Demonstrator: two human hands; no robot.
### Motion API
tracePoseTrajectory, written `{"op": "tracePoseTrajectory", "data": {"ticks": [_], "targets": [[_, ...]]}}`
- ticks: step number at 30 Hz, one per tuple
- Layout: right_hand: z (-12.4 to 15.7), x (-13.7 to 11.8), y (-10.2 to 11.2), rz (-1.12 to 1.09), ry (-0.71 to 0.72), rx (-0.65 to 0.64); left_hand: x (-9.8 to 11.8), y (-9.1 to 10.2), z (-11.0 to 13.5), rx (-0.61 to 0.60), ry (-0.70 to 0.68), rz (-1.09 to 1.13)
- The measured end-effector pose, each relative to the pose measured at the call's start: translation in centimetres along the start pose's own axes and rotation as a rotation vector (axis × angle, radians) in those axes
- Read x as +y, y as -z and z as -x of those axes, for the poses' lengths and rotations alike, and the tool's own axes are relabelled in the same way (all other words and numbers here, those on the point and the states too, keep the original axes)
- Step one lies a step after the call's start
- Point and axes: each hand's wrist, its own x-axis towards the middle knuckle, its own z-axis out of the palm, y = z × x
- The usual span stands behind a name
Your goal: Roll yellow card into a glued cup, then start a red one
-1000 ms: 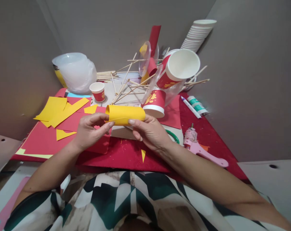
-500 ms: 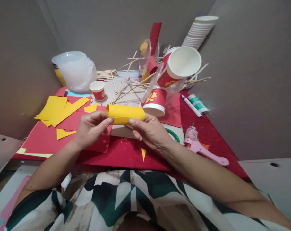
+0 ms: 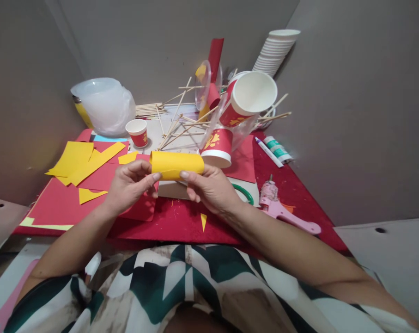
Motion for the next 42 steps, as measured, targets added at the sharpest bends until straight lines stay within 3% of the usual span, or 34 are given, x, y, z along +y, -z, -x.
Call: {"op": "tracePoseTrajectory", "data": {"ticks": [11,14,17,20,24,29,36,42], "targets": [[0.8,-0.5,-0.3,0.115,0.134,-0.047,-0.2,0.4,-0.6,0.016,0.021,0.124],[1.7,-0.6,-0.5,0.146,0.284,0.036,0.2,1.1,-1.4,0.111,0.045,0.289],[2.8,-0.5,-0.5,0.186,0.542,0.099,0.7,1.9,-2.0,0.163,0.108,0.481],[3.5,0.0,-0.3,0.253,0.732,0.051,0.9,2.6,-2.4,0.184,0.211,0.676],[3.7,0.7,0.2,0.421,0.831,-0.044,0.8,3.2,-2.4,0.224,0.320,0.836],[3.3,0.7,0.5,0.600,0.954,-0.118,0.5,3.4,-2.1,0.197,0.305,0.845],[3.4,0.1,0.2,0.707,1.045,-0.125,0.0,3.2,-1.6,0.099,0.263,0.852],[3.3,0.5,0.5,0.725,1.042,-0.122,-0.4,2.7,-1.6,0.084,0.242,0.775]]}}
